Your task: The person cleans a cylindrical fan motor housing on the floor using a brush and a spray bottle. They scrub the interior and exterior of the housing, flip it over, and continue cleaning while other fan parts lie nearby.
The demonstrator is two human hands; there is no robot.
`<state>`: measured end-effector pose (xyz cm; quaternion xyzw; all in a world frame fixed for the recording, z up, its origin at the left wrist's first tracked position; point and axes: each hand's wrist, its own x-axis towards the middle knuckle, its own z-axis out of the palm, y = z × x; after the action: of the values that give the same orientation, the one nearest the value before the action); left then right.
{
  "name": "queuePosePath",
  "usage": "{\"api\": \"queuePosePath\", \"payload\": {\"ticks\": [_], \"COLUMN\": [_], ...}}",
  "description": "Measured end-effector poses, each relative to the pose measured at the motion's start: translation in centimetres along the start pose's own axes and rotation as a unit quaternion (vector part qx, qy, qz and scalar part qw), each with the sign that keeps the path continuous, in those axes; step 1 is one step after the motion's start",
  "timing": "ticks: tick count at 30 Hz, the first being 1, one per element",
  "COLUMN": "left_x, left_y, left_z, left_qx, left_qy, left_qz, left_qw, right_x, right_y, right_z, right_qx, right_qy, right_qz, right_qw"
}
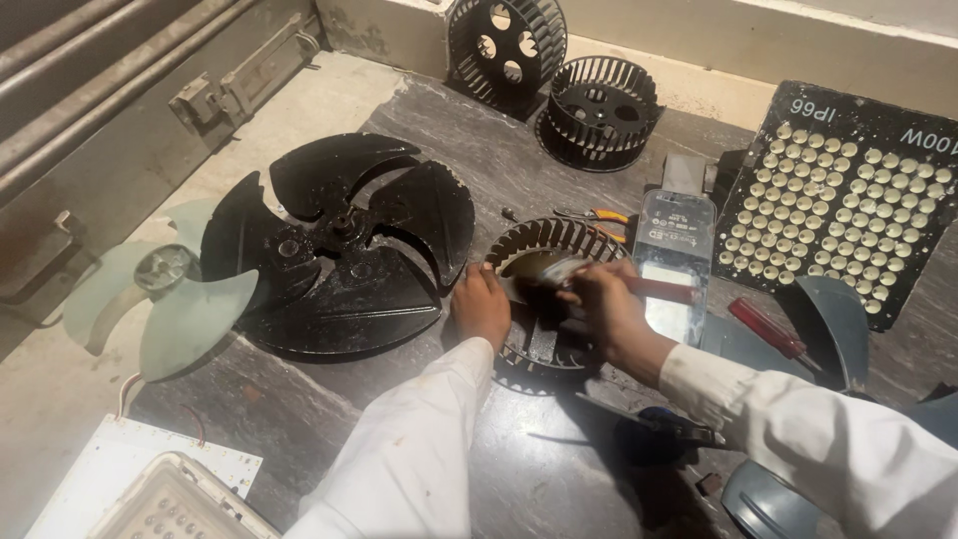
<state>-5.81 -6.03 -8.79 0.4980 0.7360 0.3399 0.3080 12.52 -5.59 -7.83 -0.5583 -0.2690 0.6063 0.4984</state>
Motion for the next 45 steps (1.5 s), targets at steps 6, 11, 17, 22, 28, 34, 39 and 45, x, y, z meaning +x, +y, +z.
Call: {"api": "queuePosePath", "payload": {"ticks": [6,11,17,22,28,34,39,45], "left_x": [0.4,-0.2,-0.5,-0.9,-0.3,0.7,1.2,1.4], "left_y": [-0.4,0.3,0.9,1.5,1.0,-0.1,-0.3,-0.5], "left_z": [0.5,-0.4,-0.8,-1.8,-1.4,0.5,-0.7,-0.7], "left_qx": [-0.001,0.008,0.030,0.039,0.035,0.001,0.006,0.031], "left_qy": [0.005,-0.006,-0.010,-0.045,-0.038,0.011,-0.098,-0.057], "left_qz": [-0.005,-0.019,-0.012,-0.034,-0.036,0.020,-0.043,0.047], "left_qw": [1.000,1.000,0.999,0.998,0.998,1.000,0.994,0.997], "right_x": [-1.9,-1.7,-0.9,-2.1,-0.4,1.0,0.8,-1.1], "right_y": [-1.9,-1.0,0.5,-1.9,-1.9,0.0,-3.0,-7.7], "right_z": [2.3,3.9,2.6,0.1,1.6,1.8,-0.8,-3.5], "right_qx": [-0.067,-0.096,-0.006,-0.048,-0.026,-0.050,-0.080,-0.283], "right_qy": [0.074,0.027,-0.072,-0.064,0.020,-0.061,-0.183,-0.166], "right_qz": [0.024,-0.023,0.016,0.024,0.007,0.023,0.069,-0.146], "right_qw": [0.995,0.995,0.997,0.996,0.999,0.997,0.977,0.933]}}
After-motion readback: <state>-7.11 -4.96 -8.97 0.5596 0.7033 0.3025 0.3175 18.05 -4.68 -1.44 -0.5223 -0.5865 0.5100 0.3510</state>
